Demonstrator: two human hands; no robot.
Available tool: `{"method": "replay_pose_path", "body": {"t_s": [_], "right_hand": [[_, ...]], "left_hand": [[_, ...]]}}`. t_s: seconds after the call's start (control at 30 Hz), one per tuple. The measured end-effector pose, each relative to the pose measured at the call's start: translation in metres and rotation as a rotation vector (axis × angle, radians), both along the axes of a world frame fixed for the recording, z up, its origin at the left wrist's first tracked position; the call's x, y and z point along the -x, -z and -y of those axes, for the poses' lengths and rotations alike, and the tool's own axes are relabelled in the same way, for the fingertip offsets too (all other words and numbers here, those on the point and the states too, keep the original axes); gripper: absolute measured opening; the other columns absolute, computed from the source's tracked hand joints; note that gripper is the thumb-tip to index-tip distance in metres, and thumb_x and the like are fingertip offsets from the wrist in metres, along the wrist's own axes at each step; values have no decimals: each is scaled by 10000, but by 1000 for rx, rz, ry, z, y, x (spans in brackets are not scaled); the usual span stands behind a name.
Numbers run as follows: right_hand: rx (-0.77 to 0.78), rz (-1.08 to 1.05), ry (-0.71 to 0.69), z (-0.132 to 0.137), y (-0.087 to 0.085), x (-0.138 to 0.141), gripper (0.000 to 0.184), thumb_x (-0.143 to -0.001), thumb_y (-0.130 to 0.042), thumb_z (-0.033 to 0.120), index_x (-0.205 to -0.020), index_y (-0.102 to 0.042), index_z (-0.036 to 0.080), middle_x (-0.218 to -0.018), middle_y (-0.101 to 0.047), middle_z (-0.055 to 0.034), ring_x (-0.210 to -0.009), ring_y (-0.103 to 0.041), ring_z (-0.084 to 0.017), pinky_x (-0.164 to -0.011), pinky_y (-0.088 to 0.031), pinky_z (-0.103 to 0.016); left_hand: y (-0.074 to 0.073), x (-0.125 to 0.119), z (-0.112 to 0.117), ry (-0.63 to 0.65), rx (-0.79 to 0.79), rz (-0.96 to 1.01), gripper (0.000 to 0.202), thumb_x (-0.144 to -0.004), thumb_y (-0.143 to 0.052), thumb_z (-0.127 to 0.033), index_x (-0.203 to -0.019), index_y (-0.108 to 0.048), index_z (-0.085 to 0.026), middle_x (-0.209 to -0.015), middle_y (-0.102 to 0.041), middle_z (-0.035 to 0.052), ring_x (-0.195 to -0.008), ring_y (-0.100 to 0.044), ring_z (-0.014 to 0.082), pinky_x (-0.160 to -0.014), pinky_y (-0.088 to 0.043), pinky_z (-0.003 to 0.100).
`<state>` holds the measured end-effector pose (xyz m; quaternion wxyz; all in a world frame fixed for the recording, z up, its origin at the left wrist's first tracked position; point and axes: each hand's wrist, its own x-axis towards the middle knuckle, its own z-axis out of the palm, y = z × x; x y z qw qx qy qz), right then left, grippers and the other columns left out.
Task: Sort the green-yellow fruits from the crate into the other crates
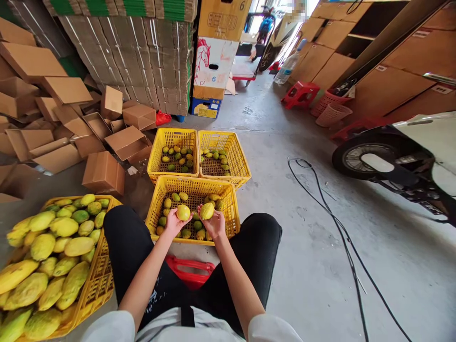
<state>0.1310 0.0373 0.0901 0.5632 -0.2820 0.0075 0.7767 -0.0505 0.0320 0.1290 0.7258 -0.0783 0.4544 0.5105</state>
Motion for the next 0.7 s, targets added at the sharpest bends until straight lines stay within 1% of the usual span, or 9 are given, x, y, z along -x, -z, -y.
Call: {"method": "replay_pose_path", "body": {"t_s": [0.1,0.2,0.27,0.33,0.43,0.5,0.6,0.67,0.7], "right_hand": [[1,32,-23,0,-2,4,285,-803,-733,289,-1079,-717,219,-988,-819,-82,-1117,-791,-309,-1027,-661,-568],[46,81,-29,1,-4,6,179,-847,-774,283,-1009,-722,227,-898,-809,-30,-880,-795,-213,-889,-715,-407],[88,100,-27,2,-6,6,160,-849,-795,253,-988,-719,233,-843,-790,3,-758,-764,-161,-774,-710,-302],[127,102,-25,3,-7,7,162,-843,-796,221,-981,-712,234,-810,-770,14,-716,-748,-145,-661,-673,-230],[180,87,8,3,-8,7,137,-851,-763,196,-965,-693,225,-814,-764,-2,-721,-747,-152,-583,-627,-200],[180,62,39,2,-8,5,123,-865,-740,236,-972,-684,216,-862,-777,-34,-787,-766,-182,-634,-658,-250],[119,-4,44,2,-7,2,253,-823,-731,330,-1035,-679,201,-1018,-796,-116,-1077,-787,-305,-843,-706,-448],[77,-36,34,2,-6,0,363,-759,-721,324,-1096,-676,199,-1140,-790,-155,-1265,-732,-378,-970,-668,-579],[69,-43,30,1,-6,0,400,-735,-708,303,-1120,-674,202,-1179,-787,-159,-1308,-713,-389,-1003,-650,-609]], "left_hand": [[5,3,1,47,1,-47,155,-1022,-580,-252,-1125,-647,-157,-925,-760,113,-899,-808,275,-760,-680,372],[10,4,4,64,-26,-91,111,-966,-699,-216,-1024,-606,-197,-875,-734,48,-745,-786,212,-644,-634,285],[11,5,6,67,-43,-99,192,-920,-757,-196,-987,-578,-212,-842,-715,12,-697,-777,194,-606,-611,257],[11,4,6,74,-45,-98,233,-889,-789,-195,-987,-578,-213,-827,-711,6,-681,-773,190,-587,-598,242],[7,3,4,73,-46,-73,154,-926,-722,-205,-1040,-618,-196,-858,-740,40,-683,-767,185,-603,-610,255],[5,3,2,53,-42,-26,137,-990,-616,-277,-1078,-646,-176,-910,-765,93,-754,-785,220,-650,-643,305],[3,4,0,-34,-48,61,311,-1014,-491,-362,-1150,-673,-150,-983,-775,159,-1013,-804,330,-803,-686,448],[3,4,-1,-89,-61,91,352,-976,-483,-312,-1211,-678,-138,-1016,-775,170,-1164,-773,370,-914,-677,512],[4,5,-1,-110,-62,94,365,-953,-487,-276,-1229,-678,-132,-1019,-774,171,-1202,-761,374,-943,-672,519]]}}
